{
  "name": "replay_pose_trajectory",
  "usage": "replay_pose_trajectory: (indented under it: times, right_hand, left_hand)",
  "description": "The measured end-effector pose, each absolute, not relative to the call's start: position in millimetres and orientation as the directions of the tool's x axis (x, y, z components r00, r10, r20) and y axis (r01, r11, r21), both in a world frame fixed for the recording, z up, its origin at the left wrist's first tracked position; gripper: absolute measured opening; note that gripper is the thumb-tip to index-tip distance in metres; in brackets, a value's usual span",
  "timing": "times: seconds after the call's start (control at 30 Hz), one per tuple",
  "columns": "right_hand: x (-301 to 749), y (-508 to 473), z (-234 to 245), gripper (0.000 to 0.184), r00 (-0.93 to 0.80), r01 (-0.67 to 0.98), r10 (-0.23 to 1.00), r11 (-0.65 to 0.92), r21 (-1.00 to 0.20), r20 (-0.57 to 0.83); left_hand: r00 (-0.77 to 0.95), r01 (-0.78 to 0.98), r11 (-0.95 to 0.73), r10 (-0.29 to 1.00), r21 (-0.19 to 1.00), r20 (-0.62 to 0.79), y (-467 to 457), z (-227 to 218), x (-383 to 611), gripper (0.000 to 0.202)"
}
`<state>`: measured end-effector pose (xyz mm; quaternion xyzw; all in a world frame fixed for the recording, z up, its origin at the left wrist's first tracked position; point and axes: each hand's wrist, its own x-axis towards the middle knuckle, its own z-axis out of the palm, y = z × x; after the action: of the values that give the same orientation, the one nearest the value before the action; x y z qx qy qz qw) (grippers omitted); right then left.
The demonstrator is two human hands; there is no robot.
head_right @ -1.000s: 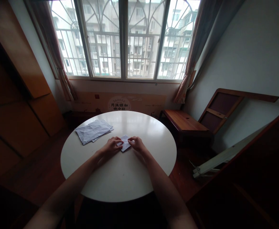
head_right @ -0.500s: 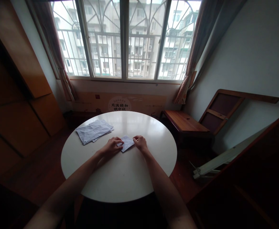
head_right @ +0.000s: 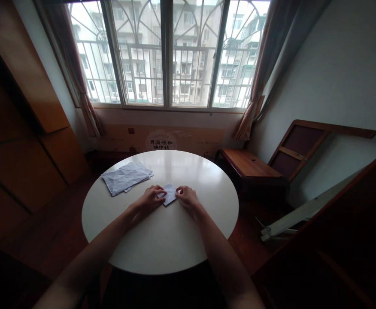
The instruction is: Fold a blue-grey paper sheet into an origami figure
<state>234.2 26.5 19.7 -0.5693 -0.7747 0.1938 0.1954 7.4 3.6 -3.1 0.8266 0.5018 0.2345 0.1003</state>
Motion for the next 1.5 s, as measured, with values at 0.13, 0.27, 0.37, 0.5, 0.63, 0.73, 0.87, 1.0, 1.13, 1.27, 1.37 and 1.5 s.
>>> replay_pose_trajectory:
  times: [0.13,0.27,0.37,0.5,0.63,0.73,0.87,1.0,1.13,1.27,1.37,1.5]
  right_hand:
    - [233.6,25.3,22.5,0.029,-0.291,0.82,0.955,0.281,-0.499,0.06]
    - [233.7,25.1,22.9,0.028,-0.304,0.819,0.951,0.294,-0.493,0.062]
    - [233.6,24.9,22.3,0.029,-0.305,0.817,0.95,0.294,-0.495,0.061]
    - [233.2,24.8,21.5,0.028,-0.298,0.815,0.952,0.288,-0.502,0.062]
    - [232.7,24.1,22.0,0.028,-0.302,0.816,0.951,0.292,-0.499,0.064]
    - [232.6,23.3,22.7,0.028,-0.305,0.816,0.95,0.297,-0.496,0.068]
    - [232.5,23.3,22.4,0.028,-0.307,0.815,0.95,0.296,-0.498,0.062]
    - [232.0,24.4,20.8,0.027,-0.301,0.822,0.952,0.293,-0.488,0.065]
    - [232.2,26.1,18.9,0.028,-0.276,0.821,0.956,0.287,-0.494,0.097]
    - [233.7,27.7,17.2,0.026,-0.232,0.821,0.959,0.282,-0.496,0.162]
    - [234.9,27.9,16.4,0.026,-0.184,0.842,0.966,0.25,-0.477,0.181]
    - [235.4,27.0,16.6,0.026,-0.163,0.859,0.977,0.21,-0.467,0.14]
  left_hand:
    - [0.387,0.78,-0.478,0.876,0.404,0.289,3.2,-3.0,7.2,0.032]
    - [0.395,0.773,-0.489,0.87,0.405,0.296,4.3,-5.4,5.6,0.032]
    - [0.398,0.77,-0.498,0.864,0.399,0.308,6.1,-8.2,4.6,0.032]
    - [0.394,0.768,-0.505,0.858,0.394,0.33,7.5,-10.7,4.3,0.03]
    - [0.389,0.776,-0.498,0.861,0.387,0.328,7.9,-11.2,4.3,0.03]
    - [0.389,0.774,-0.499,0.861,0.39,0.328,8.3,-11.6,4.3,0.031]
    - [0.39,0.772,-0.5,0.86,0.392,0.329,8.1,-11.5,4.4,0.031]
    - [0.389,0.775,-0.492,0.866,0.396,0.316,6.1,-9.5,5.4,0.03]
    - [0.347,0.783,-0.485,0.86,0.389,0.373,3.6,-6.5,6.9,0.027]
    - [0.218,0.805,-0.439,0.845,0.399,0.489,3.5,-3.0,6.8,0.025]
    - [0.228,0.789,-0.458,0.837,0.409,0.497,3.6,-1.0,6.3,0.021]
    - [0.31,0.768,-0.499,0.838,0.402,0.448,0.0,1.0,7.6,0.023]
